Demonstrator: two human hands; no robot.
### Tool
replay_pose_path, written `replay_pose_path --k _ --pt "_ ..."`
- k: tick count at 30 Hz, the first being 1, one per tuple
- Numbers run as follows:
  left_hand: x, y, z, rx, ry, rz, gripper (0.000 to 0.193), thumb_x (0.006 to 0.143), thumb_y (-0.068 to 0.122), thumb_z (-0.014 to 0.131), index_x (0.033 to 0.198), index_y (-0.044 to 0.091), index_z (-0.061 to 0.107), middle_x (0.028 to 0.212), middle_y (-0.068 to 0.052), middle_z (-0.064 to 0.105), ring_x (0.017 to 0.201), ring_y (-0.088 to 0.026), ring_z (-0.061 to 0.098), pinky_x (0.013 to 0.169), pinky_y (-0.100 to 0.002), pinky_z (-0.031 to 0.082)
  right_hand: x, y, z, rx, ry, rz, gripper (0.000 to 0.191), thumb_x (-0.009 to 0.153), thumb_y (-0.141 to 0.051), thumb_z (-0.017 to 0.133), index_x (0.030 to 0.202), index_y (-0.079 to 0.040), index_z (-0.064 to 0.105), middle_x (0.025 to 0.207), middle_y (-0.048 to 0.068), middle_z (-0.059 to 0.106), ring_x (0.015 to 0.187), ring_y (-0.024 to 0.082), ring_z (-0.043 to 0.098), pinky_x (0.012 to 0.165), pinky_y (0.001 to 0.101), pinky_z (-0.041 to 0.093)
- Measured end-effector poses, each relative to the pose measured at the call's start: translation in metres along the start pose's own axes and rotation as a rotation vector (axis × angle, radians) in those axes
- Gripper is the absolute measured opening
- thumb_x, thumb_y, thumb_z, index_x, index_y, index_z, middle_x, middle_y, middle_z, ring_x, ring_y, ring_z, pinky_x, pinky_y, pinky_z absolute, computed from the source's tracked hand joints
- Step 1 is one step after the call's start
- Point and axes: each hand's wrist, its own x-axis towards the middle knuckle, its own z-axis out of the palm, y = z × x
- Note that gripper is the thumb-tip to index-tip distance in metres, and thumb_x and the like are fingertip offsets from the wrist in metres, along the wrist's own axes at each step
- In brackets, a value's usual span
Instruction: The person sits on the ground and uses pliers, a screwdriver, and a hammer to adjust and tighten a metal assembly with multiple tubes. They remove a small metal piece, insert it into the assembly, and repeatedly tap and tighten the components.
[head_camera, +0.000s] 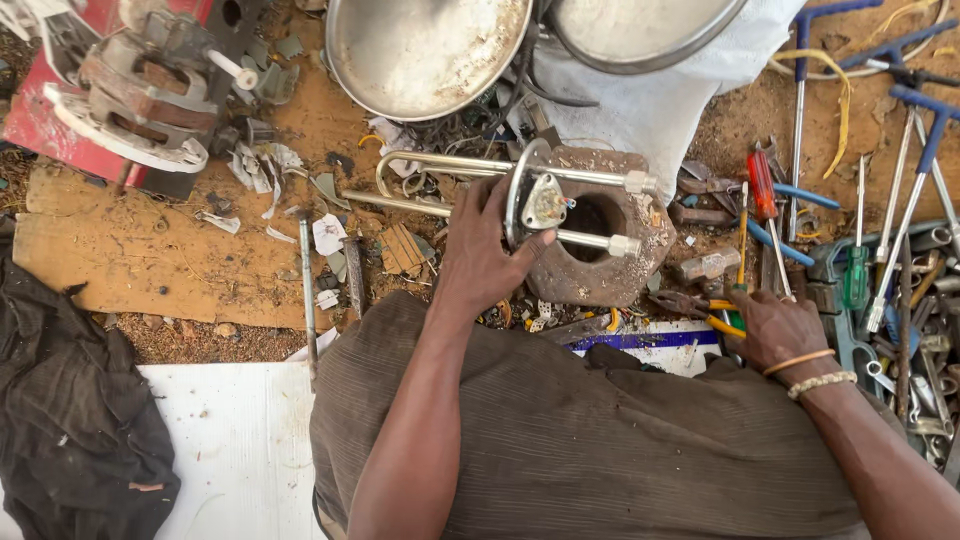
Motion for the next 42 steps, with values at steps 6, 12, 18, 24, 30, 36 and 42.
replay_pose_path --k 6,12,18,24,30,36,42 --pt "0.005 -0.010 0.007 0.018 0.037 0.077 0.101 0.087 0.077 0.062 0.153 0.004 0.043 0.146 -0.025 0.052 0.140 -0.047 0.040 0.118 -0.063 0.027 -0.012 0.018 -0.001 -0.038 0.103 -0.129 0.071 0.088 -0.048 0.071 0.148 -0.019 0.044 0.136 0.012 0.061 0.116 0.029 0.067 0.108 0.0489 0.051" --pt "0.008 -0.012 0.008 -0.039 0.021 0.063 0.113 0.073 0.084 0.062 0.156 0.010 0.039 0.144 -0.022 0.052 0.136 -0.044 0.042 0.114 -0.060 0.032 -0.048 0.047 -0.014 0.678 0.137 -0.146 0.064 0.087 -0.033 0.070 0.143 -0.010 0.048 0.138 0.015 0.061 0.124 0.031 0.064 0.106 0.0488 0.055" --pt "0.000 -0.001 0.001 -0.026 0.026 0.054 0.114 0.072 0.085 0.060 0.161 0.017 0.039 0.140 -0.022 0.054 0.131 -0.040 0.047 0.113 -0.057 0.038 -0.102 0.015 -0.027 1.952 -0.030 -0.420 0.057 0.092 -0.016 0.065 0.145 -0.002 0.049 0.121 0.017 0.065 0.114 0.034 0.067 0.095 0.0525 0.056" --pt "-0.012 0.005 -0.013 -0.050 0.078 0.128 0.099 0.081 0.071 0.068 0.155 0.010 0.042 0.139 -0.024 0.054 0.130 -0.042 0.046 0.110 -0.058 0.038 -0.101 -0.014 -0.067 1.470 -0.253 -0.026 0.042 0.099 -0.028 0.058 0.132 -0.003 0.060 0.093 0.015 0.072 0.078 0.022 0.060 0.067 0.0334 0.051" --pt "-0.013 0.008 -0.024 -0.107 0.047 0.108 0.089 0.087 0.056 0.074 0.151 0.002 0.044 0.143 -0.023 0.056 0.129 -0.041 0.048 0.111 -0.055 0.038 -0.086 -0.031 -0.129 1.054 -0.407 0.050 0.059 0.097 -0.049 0.055 0.140 -0.009 0.054 0.103 0.012 0.077 0.080 0.018 0.076 0.057 0.0351 0.061" --pt "-0.008 0.006 -0.014 -0.054 0.043 0.074 0.084 0.086 0.053 0.074 0.147 0.002 0.047 0.142 -0.021 0.056 0.131 -0.040 0.046 0.110 -0.057 0.036 -0.080 -0.060 -0.160 0.844 -0.419 0.212 0.078 0.095 -0.059 0.057 0.159 -0.020 0.034 0.107 0.015 0.070 0.077 0.025 0.078 0.069 0.0371 0.065" --pt "-0.008 0.001 -0.007 -0.072 0.026 0.074 0.082 0.087 0.051 0.073 0.150 0.006 0.045 0.143 -0.019 0.056 0.132 -0.040 0.046 0.110 -0.058 0.036 -0.074 -0.059 -0.170 0.804 -0.454 0.130 0.073 0.098 -0.057 0.053 0.157 -0.016 0.042 0.094 0.026 0.064 0.069 0.026 0.065 0.059 0.0412 0.065"
